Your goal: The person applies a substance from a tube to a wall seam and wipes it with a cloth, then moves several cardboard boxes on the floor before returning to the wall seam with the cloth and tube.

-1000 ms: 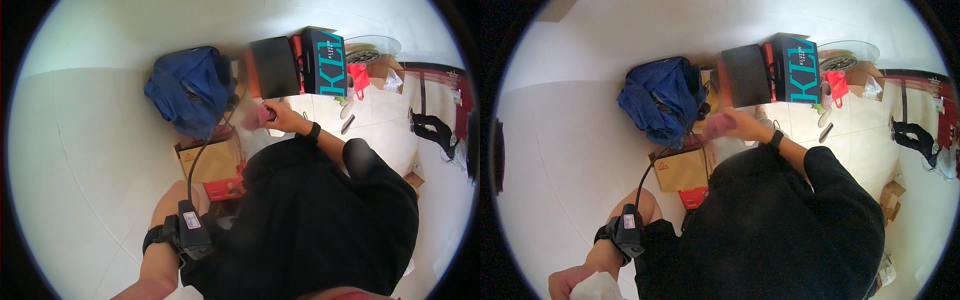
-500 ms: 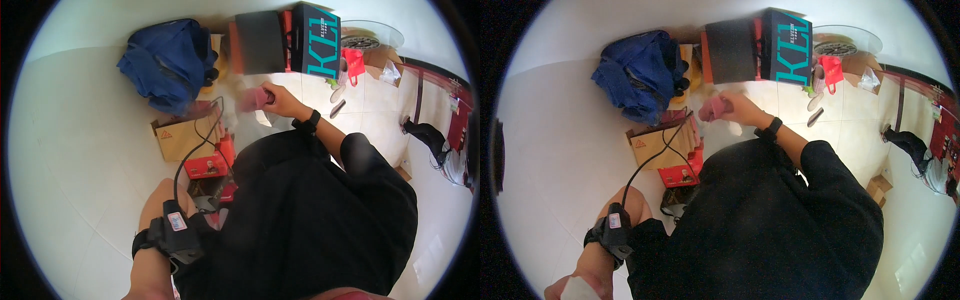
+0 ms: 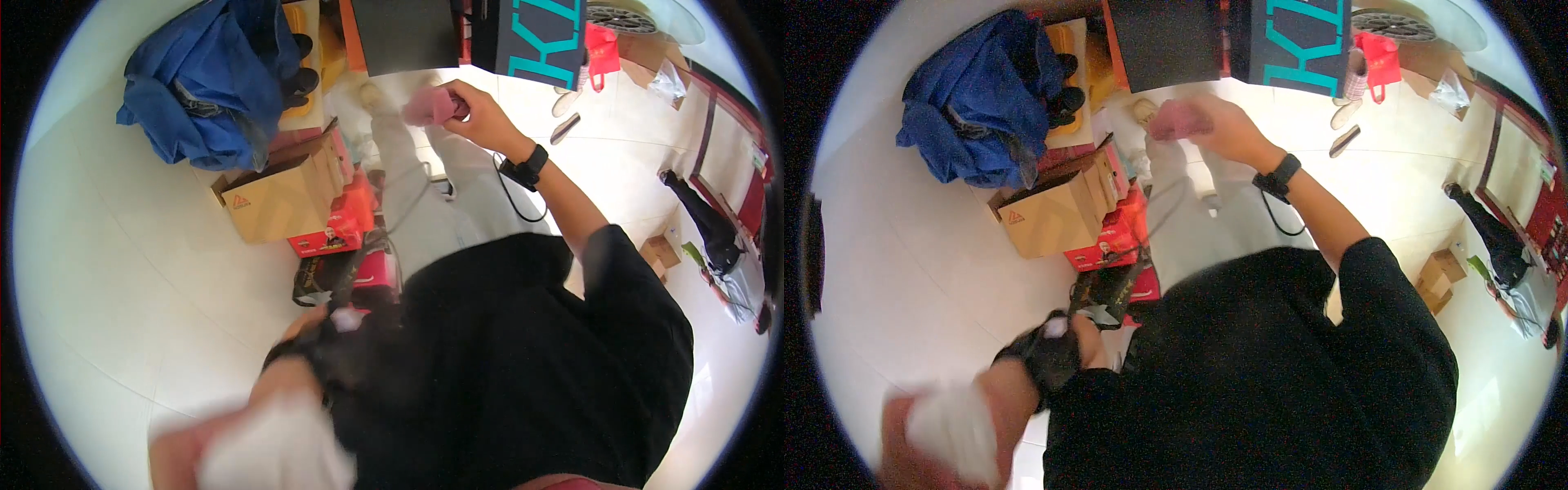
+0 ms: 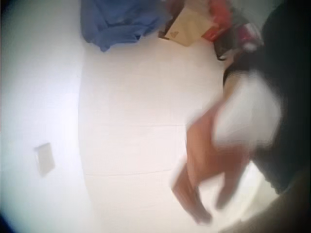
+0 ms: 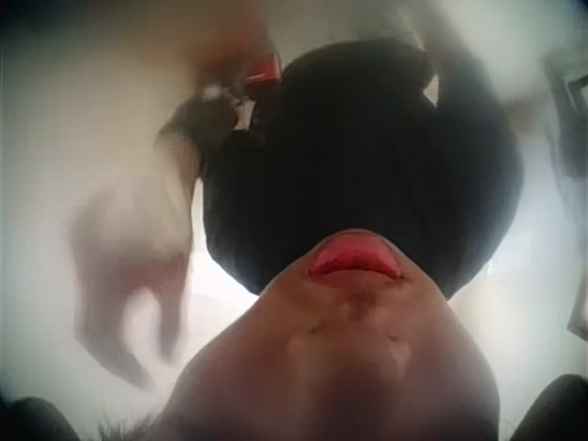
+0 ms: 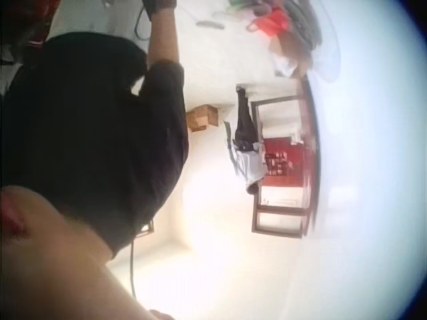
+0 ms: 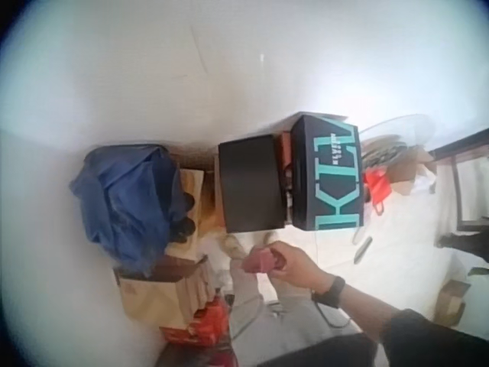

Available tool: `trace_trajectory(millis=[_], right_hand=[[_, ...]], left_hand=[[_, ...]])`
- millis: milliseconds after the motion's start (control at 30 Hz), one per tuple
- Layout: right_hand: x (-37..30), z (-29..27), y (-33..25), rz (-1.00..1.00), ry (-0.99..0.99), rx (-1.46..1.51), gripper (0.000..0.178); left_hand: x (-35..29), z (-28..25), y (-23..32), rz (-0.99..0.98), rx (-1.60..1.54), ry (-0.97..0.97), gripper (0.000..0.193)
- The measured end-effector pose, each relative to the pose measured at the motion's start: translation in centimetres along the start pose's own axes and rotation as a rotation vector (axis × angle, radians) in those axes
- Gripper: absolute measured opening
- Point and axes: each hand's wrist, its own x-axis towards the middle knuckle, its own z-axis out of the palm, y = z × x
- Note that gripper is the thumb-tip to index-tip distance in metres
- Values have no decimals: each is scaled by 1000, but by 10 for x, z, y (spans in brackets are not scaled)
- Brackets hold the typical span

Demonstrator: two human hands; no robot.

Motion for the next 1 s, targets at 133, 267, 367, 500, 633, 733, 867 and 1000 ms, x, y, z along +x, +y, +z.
trace_trajectory(millis=[133, 267, 367, 500, 633, 733, 867, 1000], right_hand=[[20, 4, 26, 71, 94, -51, 39], [54, 33, 69, 110, 202, 55, 39], [76, 50, 103, 132, 351, 148, 39], [104, 77, 123, -105, 445, -101, 39], [120, 87, 129, -113, 501, -173, 38], [127, 78, 126, -57, 568, -132, 37], [115, 72, 123, 132, 736, -118, 38], [89, 71, 117, 180, 703, -96, 39]], left_hand=[[-114, -80, -97, -783, 1284, 214, 27], [-257, -133, -167, -1277, 1245, 2, 49], [-312, -141, -190, -1323, 1253, -58, 57], [-337, -164, -214, -1303, 1326, -127, 59], [-349, -188, -239, -1191, 1369, -69, 50], [-343, -199, -263, -1133, 1330, -19, 44], [-336, -188, -283, -1069, 1286, -107, 40], [-357, -184, -274, -1117, 1214, -134, 43]])
